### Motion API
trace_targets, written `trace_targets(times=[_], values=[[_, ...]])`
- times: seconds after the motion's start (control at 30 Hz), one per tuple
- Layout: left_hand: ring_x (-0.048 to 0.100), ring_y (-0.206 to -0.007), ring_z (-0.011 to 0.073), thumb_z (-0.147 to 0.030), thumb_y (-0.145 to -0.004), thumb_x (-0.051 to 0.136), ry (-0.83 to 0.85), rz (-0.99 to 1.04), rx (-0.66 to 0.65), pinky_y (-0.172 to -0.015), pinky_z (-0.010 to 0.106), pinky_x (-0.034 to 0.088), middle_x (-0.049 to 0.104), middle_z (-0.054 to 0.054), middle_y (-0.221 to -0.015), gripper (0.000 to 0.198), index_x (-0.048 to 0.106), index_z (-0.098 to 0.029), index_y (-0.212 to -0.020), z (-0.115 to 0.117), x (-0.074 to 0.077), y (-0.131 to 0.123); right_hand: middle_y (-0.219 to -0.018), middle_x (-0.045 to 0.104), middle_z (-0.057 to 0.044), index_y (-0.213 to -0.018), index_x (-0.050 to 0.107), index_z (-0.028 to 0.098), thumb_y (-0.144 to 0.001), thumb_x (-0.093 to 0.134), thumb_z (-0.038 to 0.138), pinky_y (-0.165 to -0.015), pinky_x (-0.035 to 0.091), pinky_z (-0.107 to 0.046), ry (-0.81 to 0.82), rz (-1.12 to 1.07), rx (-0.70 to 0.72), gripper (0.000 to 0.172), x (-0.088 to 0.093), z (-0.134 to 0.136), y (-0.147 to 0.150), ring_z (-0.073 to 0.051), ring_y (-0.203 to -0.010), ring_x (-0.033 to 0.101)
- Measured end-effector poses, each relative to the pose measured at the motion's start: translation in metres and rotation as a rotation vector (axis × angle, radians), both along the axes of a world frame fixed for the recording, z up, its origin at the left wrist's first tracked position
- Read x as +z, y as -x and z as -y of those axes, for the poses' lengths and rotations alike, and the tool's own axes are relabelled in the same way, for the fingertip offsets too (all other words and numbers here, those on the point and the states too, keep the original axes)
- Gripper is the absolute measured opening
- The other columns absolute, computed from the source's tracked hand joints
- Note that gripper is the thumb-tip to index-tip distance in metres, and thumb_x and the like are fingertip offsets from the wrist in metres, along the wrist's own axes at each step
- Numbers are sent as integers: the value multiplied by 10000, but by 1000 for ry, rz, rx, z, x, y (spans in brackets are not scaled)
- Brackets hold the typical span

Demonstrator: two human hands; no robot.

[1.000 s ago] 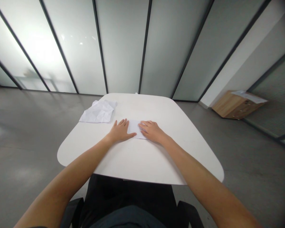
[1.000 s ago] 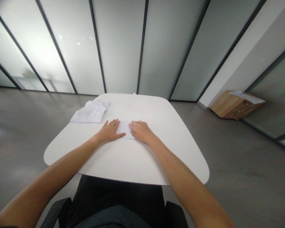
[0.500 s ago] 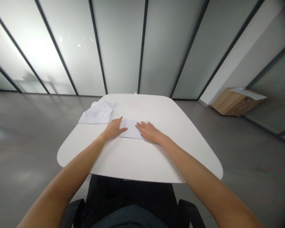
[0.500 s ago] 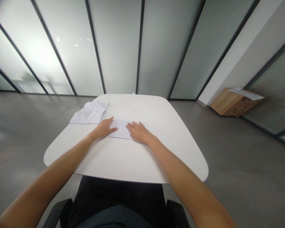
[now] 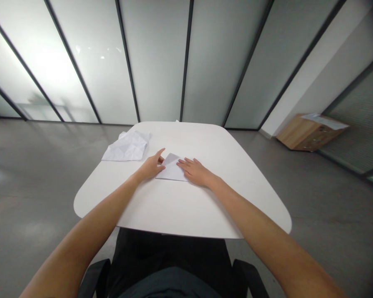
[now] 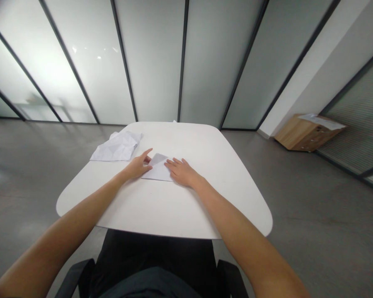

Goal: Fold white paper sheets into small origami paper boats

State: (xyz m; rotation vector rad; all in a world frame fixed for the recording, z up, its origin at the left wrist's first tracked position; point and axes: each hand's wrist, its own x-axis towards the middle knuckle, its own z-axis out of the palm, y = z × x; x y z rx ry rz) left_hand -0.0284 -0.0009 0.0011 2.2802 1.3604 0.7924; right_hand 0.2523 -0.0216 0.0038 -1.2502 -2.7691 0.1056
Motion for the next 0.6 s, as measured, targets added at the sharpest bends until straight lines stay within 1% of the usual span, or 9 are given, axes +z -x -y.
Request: trace_targets(times=[0.03,0.1,0.17,0.27,0.37,0.47,0.6], values=[[682,-1009,208,-242,-832,692,0,-17,-22,-988,353,523,723,55,-1122,811,373,-208,-1577,1,1,-1,-1675,315,-55,-1598,376,231,-1009,353,265,-1244,210,-596,-2,2,2,591,0,0,0,-304,-1555,262],[679,-992,207,-258,-869,647,-23,-74,-74,-965,337,521,729,46,-1103,577,576,-240,-1441,3,5,-1,-1673,319,-59,-1596,379,227,-1014,346,264,-1240,216,-601,-9,3,4,584,-1,-1,0,-307,-1551,271],[671,-1000,211,-274,-911,600,-63,-135,-136,-962,335,509,725,50,-1106,414,691,-269,-1314,5,7,-1,-1672,322,-65,-1596,377,225,-1015,349,259,-1235,225,-603,-18,3,8,583,-2,-1,0,-311,-1546,281],[652,-1046,225,-359,-955,585,-118,-178,-211,-998,355,482,706,80,-1130,375,720,-266,-1292,8,9,-2,-1664,340,-79,-1576,411,217,-1014,364,250,-1225,242,-613,-27,6,13,565,-2,-1,0,-320,-1542,289],[636,-1074,240,-466,-982,558,-135,-203,-220,-1022,383,465,694,105,-1147,403,744,-240,-1259,10,9,-4,-1651,367,-88,-1544,462,214,-1017,370,245,-1220,246,-624,-27,-4,20,535,-1,-1,0,-326,-1537,299],[631,-1060,241,-456,-1011,511,-151,-232,-197,-1018,396,461,698,99,-1122,388,767,-245,-1211,11,9,-7,-1643,383,-89,-1529,484,216,-1029,351,255,-1215,256,-628,-17,-29,26,518,-1,-4,-2,-325,-1530,317],[624,-1053,247,-420,-979,574,-223,-291,-171,-1003,394,463,701,88,-1113,335,770,-259,-1199,12,10,-10,-1632,403,-84,-1529,482,212,-1034,376,289,-1222,258,-596,1,-62,32,512,0,-7,-6,-311,-1526,327]])
